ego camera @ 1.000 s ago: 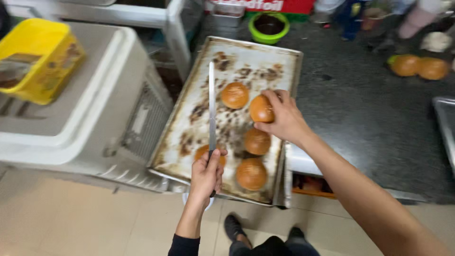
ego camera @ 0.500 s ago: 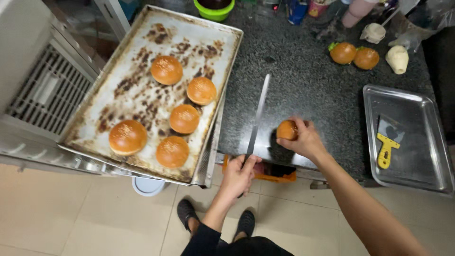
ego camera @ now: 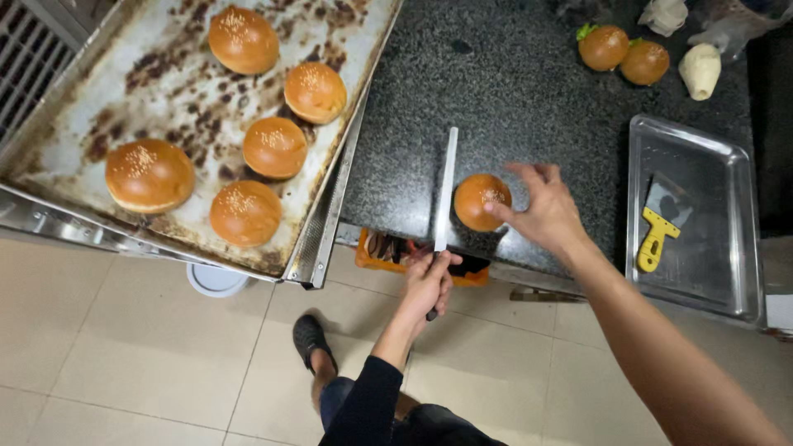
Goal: The person retrieves a plastic container from a refrigerator, transfers items to a plate, heats the plate in a microwave, and then slices several buns on a counter using a knife.
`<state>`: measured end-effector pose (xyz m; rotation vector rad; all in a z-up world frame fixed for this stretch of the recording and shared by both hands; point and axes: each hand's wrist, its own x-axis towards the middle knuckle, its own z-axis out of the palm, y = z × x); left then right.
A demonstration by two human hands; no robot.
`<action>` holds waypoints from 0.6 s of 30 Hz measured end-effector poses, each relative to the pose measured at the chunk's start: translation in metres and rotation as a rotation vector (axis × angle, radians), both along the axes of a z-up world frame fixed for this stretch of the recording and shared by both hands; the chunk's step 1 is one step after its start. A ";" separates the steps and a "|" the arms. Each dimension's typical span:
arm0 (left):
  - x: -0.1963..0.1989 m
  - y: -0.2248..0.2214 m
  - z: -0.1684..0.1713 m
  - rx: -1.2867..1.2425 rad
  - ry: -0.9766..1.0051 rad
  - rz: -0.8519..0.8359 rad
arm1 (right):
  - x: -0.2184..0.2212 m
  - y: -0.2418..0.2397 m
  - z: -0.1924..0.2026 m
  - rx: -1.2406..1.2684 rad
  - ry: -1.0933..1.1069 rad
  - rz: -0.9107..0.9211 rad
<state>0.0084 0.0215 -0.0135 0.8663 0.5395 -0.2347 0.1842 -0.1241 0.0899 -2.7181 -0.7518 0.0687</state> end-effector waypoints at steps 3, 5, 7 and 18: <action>0.003 -0.011 -0.007 -0.072 0.009 0.032 | 0.000 0.001 0.003 -0.036 0.031 -0.031; 0.005 -0.018 -0.011 -0.065 -0.009 0.055 | -0.001 0.008 0.001 -0.042 0.026 0.009; 0.009 -0.021 -0.013 -0.069 -0.006 0.065 | -0.006 0.020 -0.003 -0.125 0.037 -0.022; 0.006 -0.019 -0.005 -0.126 0.022 0.041 | -0.014 0.043 -0.017 -0.202 -0.011 -0.035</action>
